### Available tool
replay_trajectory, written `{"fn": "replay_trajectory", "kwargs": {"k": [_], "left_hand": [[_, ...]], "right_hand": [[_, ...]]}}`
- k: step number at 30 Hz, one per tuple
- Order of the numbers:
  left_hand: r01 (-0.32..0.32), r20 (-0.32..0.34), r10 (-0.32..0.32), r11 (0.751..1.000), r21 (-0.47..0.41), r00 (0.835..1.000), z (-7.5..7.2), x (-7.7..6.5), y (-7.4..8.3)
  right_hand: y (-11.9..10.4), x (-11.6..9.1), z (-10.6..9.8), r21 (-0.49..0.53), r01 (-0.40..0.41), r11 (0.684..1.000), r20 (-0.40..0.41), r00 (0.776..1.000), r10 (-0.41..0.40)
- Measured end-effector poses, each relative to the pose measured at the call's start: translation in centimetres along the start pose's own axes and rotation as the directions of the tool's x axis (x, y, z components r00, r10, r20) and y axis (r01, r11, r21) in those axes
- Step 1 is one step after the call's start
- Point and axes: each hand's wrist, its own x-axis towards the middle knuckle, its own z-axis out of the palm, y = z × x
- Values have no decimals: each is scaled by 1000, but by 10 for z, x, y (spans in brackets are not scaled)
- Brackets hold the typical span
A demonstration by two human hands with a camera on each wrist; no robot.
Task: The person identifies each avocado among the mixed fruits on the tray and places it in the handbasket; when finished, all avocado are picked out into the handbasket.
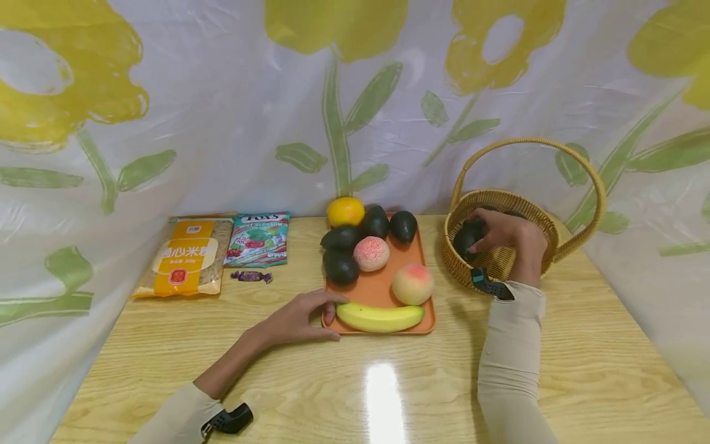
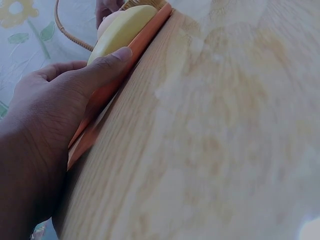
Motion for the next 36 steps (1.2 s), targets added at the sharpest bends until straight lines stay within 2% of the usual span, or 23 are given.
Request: {"fn": "replay_trajectory", "kwargs": {"k": [2, 6, 9, 11, 15, 24, 31, 36], "left_hand": [[6, 2, -6, 1000, 3, 1000, 0, 0, -1], [3, 1, -3, 1000, 9, 1000, 0, 1, 0], [-8, -3, 8, 1000, 12, 1000, -1, 1, -1], [-8, -2, 8, 1000, 12, 1000, 0, 1, -1], [-11, -4, 11, 1000, 9, 1000, 0, 1, -2], [-5, -10, 5, 1000, 8, 1000, 1, -2, -1], [-25, -12, 25, 1000, 11, 1000, 1, 2, 1], [-20, -17, 21, 1000, 21, 1000, 0, 2, 0]], "right_hand": [[0, 0, 0, 11, -21, 1000, 23, 1000, 21], [0, 1, 3, 19, 1, 1000, 60, 998, -2], [-1, 7, 6, 40, 69, 997, 28, 997, -70], [0, 11, 7, 60, 85, 995, 11, 996, -86], [1, 14, 8, 71, 80, 994, 6, 997, -80], [-2, 7, 3, 119, 42, 992, 58, 997, -50], [-9, -3, -3, 98, 70, 993, -20, 997, -68], [-16, -7, -7, 105, 66, 992, -41, 997, -62]]}}
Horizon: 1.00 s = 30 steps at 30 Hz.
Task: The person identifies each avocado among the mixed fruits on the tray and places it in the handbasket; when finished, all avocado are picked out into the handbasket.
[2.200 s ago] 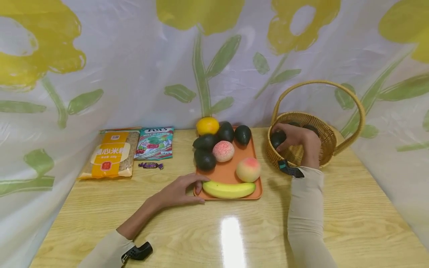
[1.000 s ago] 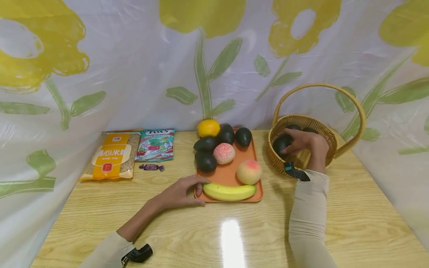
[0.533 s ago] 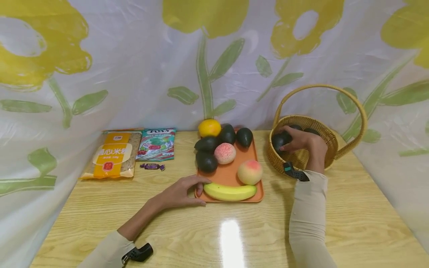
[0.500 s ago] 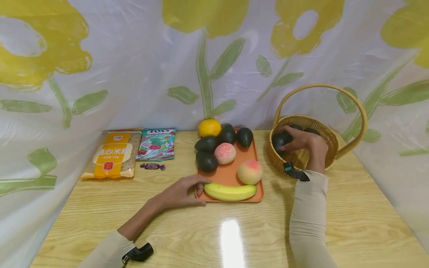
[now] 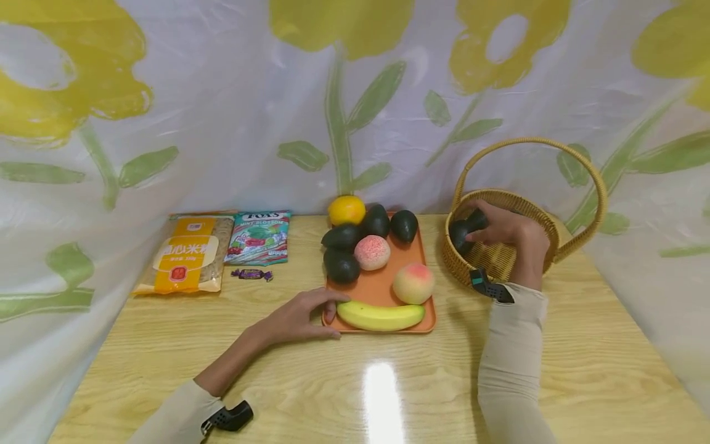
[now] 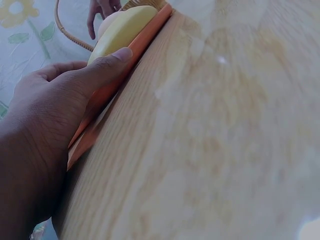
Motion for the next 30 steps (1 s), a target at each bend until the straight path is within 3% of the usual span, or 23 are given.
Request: {"fn": "replay_trajectory", "kwargs": {"k": [7, 14, 30], "left_hand": [[13, 7, -13, 1000, -1, 1000, -1, -4, 1], [15, 7, -15, 1000, 1, 1000, -1, -3, 2], [21, 15, -21, 1000, -18, 1000, 0, -4, 0]], "right_hand": [[-22, -4, -4, -67, 42, 997, -47, 998, -45], [-41, 5, 0, -126, 193, 973, -104, 973, -207], [-72, 61, 38, -178, 332, 926, -60, 936, -347]]}}
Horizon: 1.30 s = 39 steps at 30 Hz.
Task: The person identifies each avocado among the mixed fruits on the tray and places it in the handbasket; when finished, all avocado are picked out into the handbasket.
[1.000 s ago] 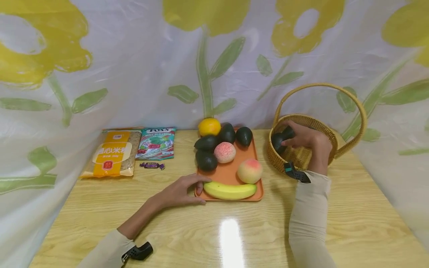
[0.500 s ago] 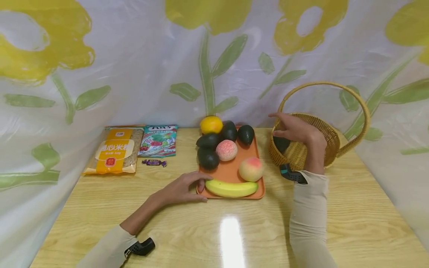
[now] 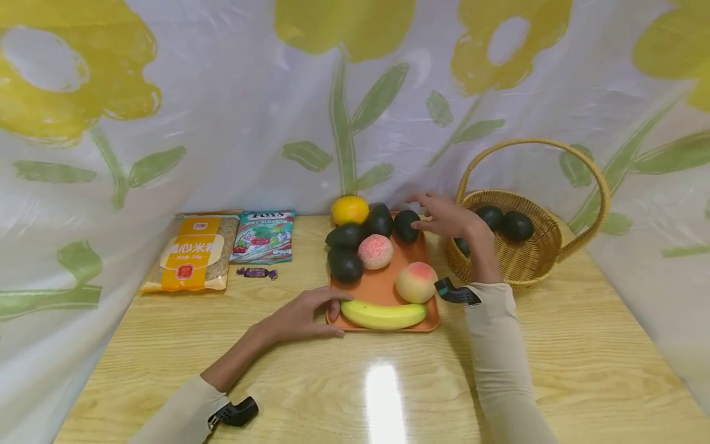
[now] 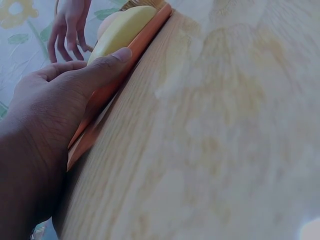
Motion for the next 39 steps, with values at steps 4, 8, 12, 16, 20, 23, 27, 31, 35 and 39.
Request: {"fn": "replay_trajectory", "kwargs": {"k": [4, 8, 12, 16, 20, 23, 27, 31, 35, 39], "left_hand": [[-2, -1, 2, 1000, -7, 1000, 0, 2, 0], [-26, -10, 26, 1000, 0, 1000, 0, 2, -1], [-32, -17, 32, 999, 9, 999, -1, 2, 0], [-35, -23, 35, 999, 15, 999, -2, 3, 1], [-49, -24, 49, 999, 3, 999, -1, 3, 2], [-52, -20, 52, 999, -1, 998, -1, 3, 2], [-52, -24, 53, 999, 12, 998, -2, 3, 2], [-61, -29, 61, 998, 16, 998, -3, 4, 2], [-59, -28, 60, 998, 4, 998, -3, 3, 2], [-40, -13, 40, 999, 4, 999, -2, 2, 2]], "right_hand": [[4, 12, 14, -15, 11, 1000, 16, 1000, -11], [10, 22, 27, -21, -10, 1000, 34, 999, 11], [12, 26, 33, -14, -43, 999, 53, 998, 44], [14, 27, 36, -10, -64, 998, 95, 993, 64], [16, 26, 38, -14, -95, 995, 140, 986, 96], [15, 24, 37, -17, -132, 991, 167, 977, 133], [16, 23, 37, -1, -171, 985, 178, 969, 169], [17, 22, 35, -2, -171, 985, 151, 974, 169], [17, 22, 34, -27, -132, 991, 133, 982, 134], [16, 19, 31, -6, -103, 995, 117, 988, 104]]}}
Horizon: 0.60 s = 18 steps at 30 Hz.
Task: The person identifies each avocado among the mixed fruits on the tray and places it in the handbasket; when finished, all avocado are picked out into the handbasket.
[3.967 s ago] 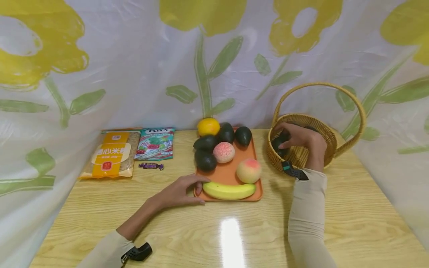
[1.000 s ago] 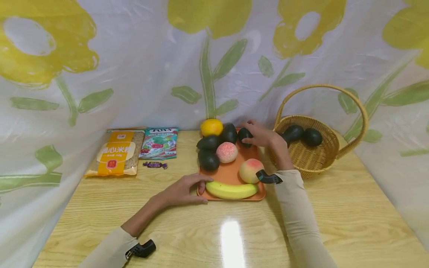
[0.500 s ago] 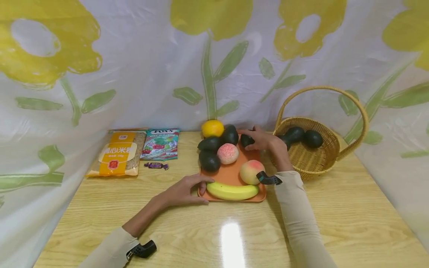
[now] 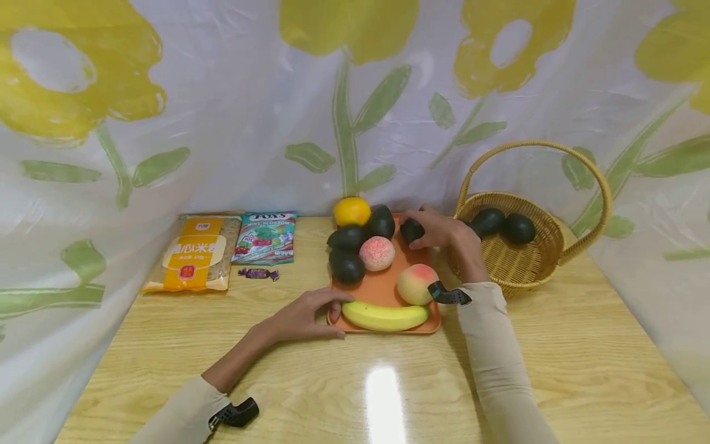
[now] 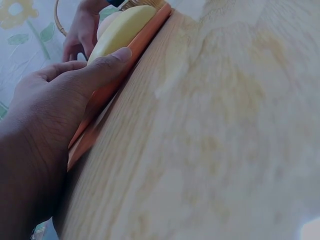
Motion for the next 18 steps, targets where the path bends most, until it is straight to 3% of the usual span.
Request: {"fn": "replay_trajectory", "kwargs": {"k": [13, 18], "left_hand": [[32, 4, -32, 999, -12, 999, -2, 0, 1], [33, 15, -33, 999, -16, 999, 0, 1, 0]], "right_hand": [[-16, -28, -31, 78, 152, 985, -150, 979, -139], [-19, -43, -39, 116, 161, 980, -180, 974, -138]]}}
